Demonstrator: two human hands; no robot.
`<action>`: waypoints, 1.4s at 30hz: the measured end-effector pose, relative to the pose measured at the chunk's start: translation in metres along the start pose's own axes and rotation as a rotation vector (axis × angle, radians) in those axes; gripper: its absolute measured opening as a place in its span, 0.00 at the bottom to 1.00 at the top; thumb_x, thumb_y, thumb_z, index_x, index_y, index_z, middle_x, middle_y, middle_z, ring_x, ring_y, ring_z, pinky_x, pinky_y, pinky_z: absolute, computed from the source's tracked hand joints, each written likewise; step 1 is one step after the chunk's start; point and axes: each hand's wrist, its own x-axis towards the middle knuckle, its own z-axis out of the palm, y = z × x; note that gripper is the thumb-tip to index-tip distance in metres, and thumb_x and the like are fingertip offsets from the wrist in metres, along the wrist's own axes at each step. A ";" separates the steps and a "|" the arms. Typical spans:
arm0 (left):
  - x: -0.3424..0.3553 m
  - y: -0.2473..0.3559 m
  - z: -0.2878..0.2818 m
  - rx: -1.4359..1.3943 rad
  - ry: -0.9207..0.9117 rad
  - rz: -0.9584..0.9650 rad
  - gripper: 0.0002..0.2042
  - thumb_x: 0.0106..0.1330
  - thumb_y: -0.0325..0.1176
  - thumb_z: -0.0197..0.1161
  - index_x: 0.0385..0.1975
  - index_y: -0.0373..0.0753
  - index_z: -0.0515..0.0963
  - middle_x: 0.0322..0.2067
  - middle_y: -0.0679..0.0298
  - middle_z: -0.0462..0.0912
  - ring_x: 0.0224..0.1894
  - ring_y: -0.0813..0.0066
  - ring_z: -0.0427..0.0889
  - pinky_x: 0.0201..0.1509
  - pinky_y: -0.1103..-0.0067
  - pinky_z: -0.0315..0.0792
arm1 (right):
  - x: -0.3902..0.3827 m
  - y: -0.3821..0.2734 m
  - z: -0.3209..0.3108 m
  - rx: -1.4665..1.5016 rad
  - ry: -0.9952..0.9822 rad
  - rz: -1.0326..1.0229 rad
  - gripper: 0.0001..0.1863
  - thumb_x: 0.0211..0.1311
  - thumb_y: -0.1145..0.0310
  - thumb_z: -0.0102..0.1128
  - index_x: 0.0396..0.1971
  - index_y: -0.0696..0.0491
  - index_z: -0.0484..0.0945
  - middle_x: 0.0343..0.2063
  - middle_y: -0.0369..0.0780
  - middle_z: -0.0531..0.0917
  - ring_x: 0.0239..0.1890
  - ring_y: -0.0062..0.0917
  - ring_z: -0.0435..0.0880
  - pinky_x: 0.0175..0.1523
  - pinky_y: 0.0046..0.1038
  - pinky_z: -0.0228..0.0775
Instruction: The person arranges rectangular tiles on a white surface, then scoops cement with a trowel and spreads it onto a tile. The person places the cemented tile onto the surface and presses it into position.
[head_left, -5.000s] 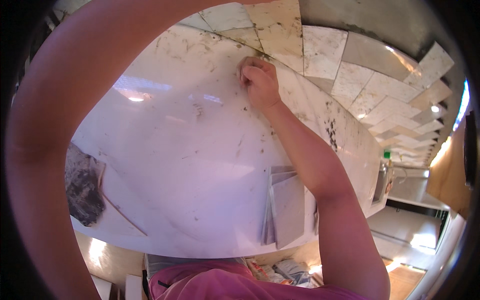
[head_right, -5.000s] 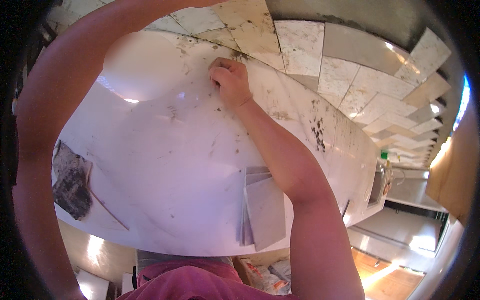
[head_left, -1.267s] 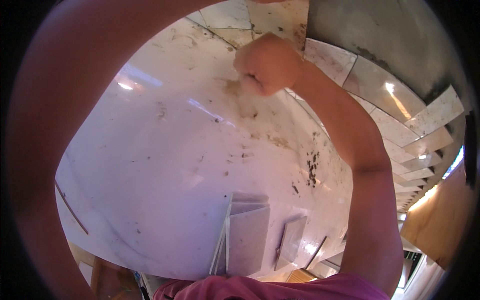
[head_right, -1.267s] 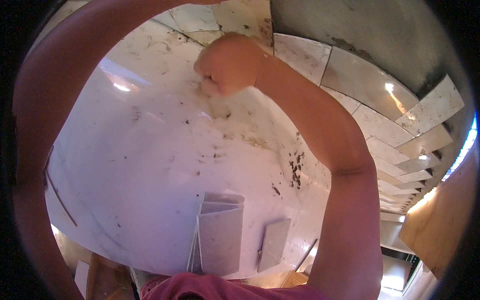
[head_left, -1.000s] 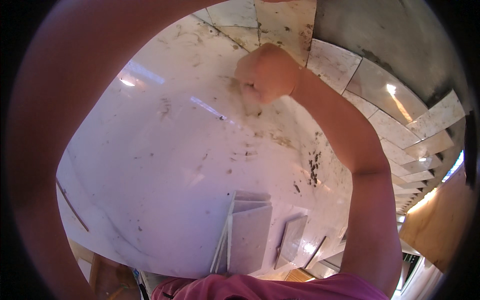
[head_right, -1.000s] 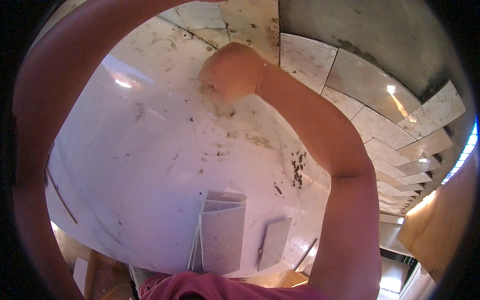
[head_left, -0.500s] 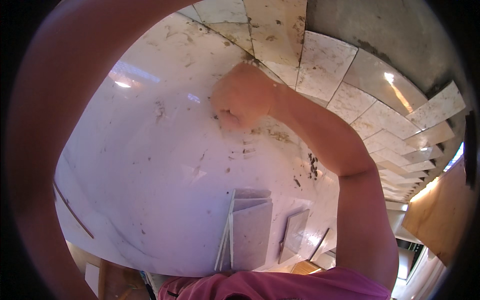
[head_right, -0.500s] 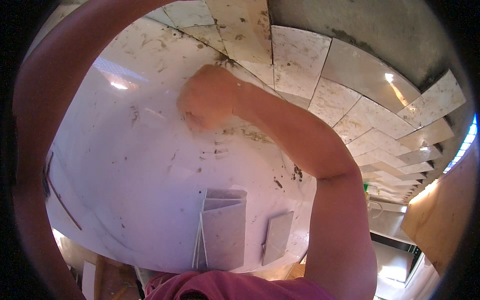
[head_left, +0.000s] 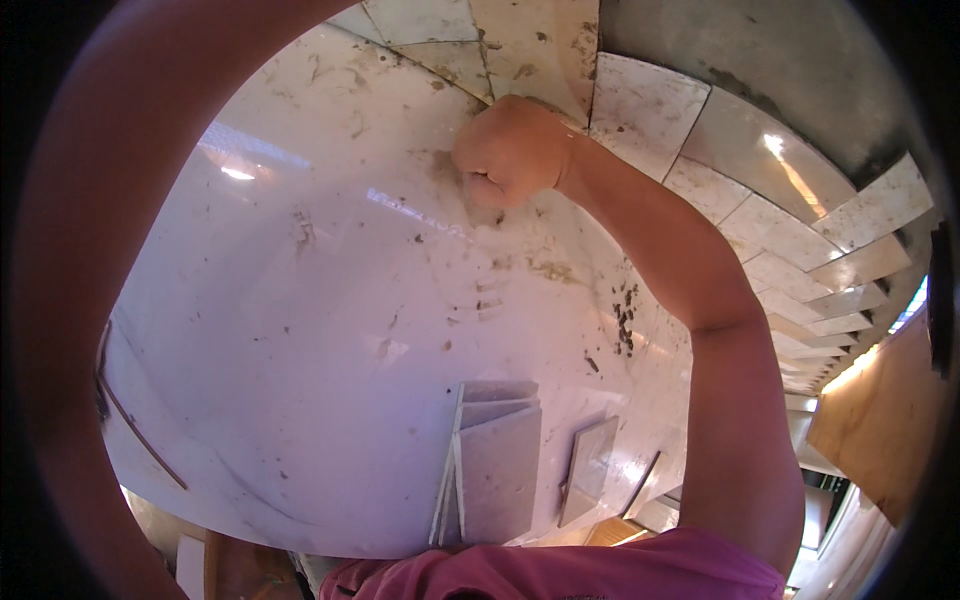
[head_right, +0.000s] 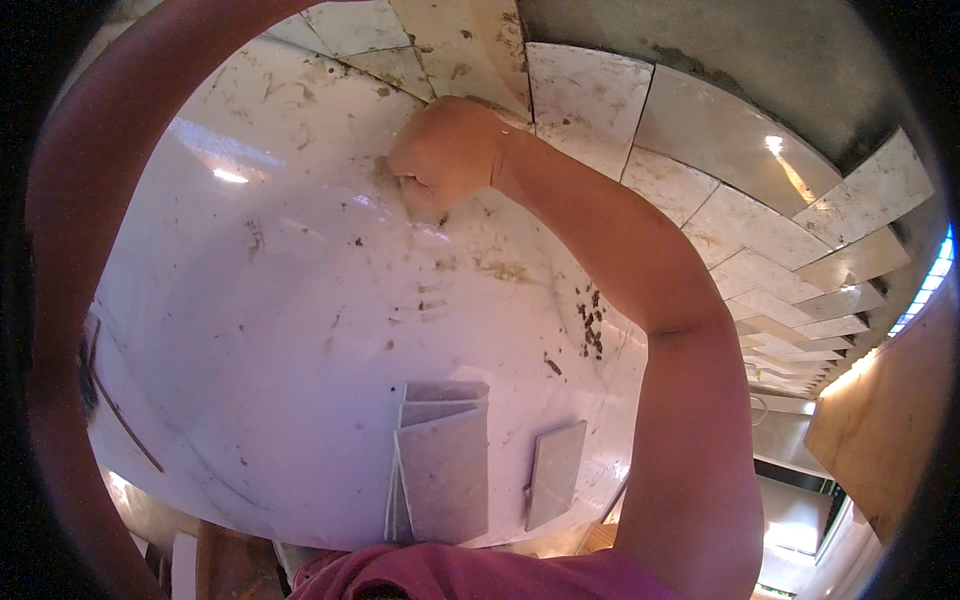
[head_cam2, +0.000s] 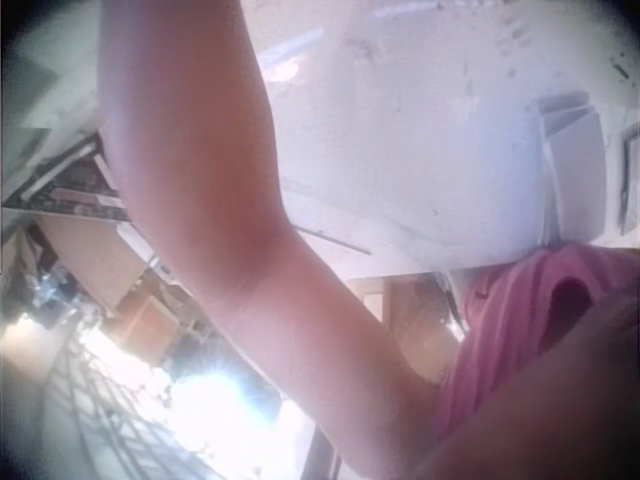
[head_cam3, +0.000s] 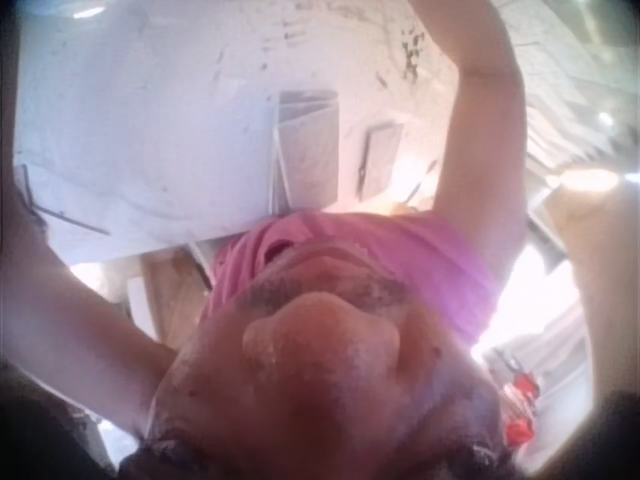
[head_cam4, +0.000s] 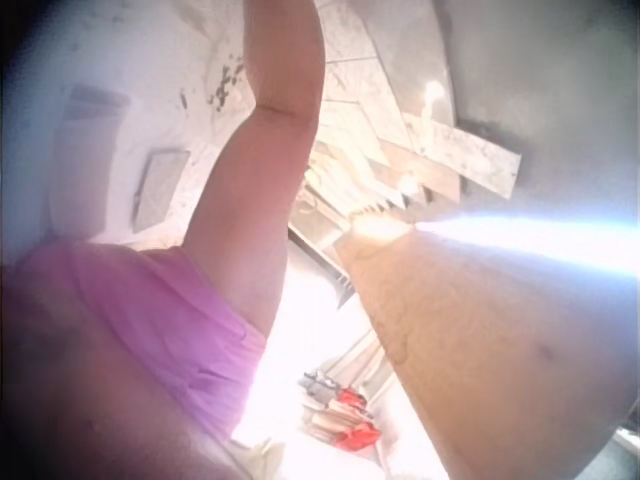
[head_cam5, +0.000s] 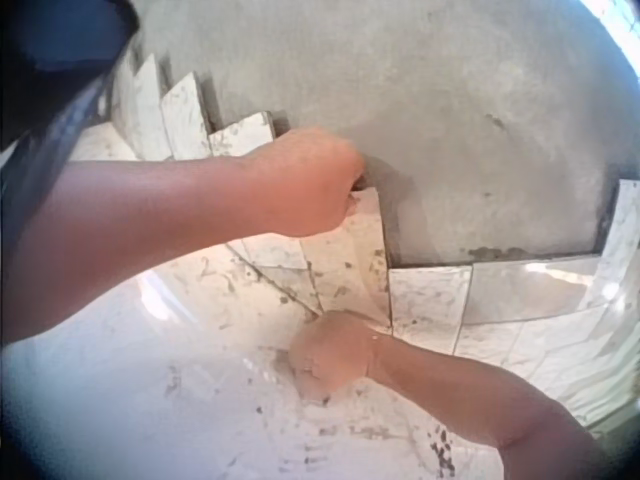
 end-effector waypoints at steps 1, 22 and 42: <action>-0.001 -0.002 0.002 0.004 0.015 0.005 0.10 0.60 0.29 0.60 0.34 0.30 0.85 0.34 0.41 0.86 0.41 0.41 0.85 0.46 0.58 0.79 | 0.003 -0.005 0.000 0.015 -0.008 -0.028 0.09 0.40 0.68 0.58 0.11 0.50 0.67 0.16 0.38 0.72 0.20 0.39 0.73 0.23 0.39 0.63; -0.002 -0.006 0.004 0.013 0.032 0.077 0.10 0.61 0.30 0.62 0.34 0.30 0.85 0.34 0.42 0.86 0.42 0.41 0.85 0.48 0.59 0.78 | -0.007 0.002 -0.003 -0.066 -0.031 -0.036 0.09 0.39 0.69 0.60 0.13 0.49 0.67 0.16 0.37 0.71 0.20 0.38 0.74 0.23 0.40 0.64; -0.003 -0.005 0.006 0.001 0.052 0.046 0.10 0.60 0.30 0.63 0.35 0.32 0.86 0.35 0.43 0.86 0.43 0.42 0.85 0.49 0.58 0.79 | 0.017 0.003 -0.008 -0.158 0.005 -0.002 0.07 0.41 0.66 0.60 0.13 0.47 0.71 0.16 0.38 0.74 0.20 0.39 0.75 0.24 0.40 0.67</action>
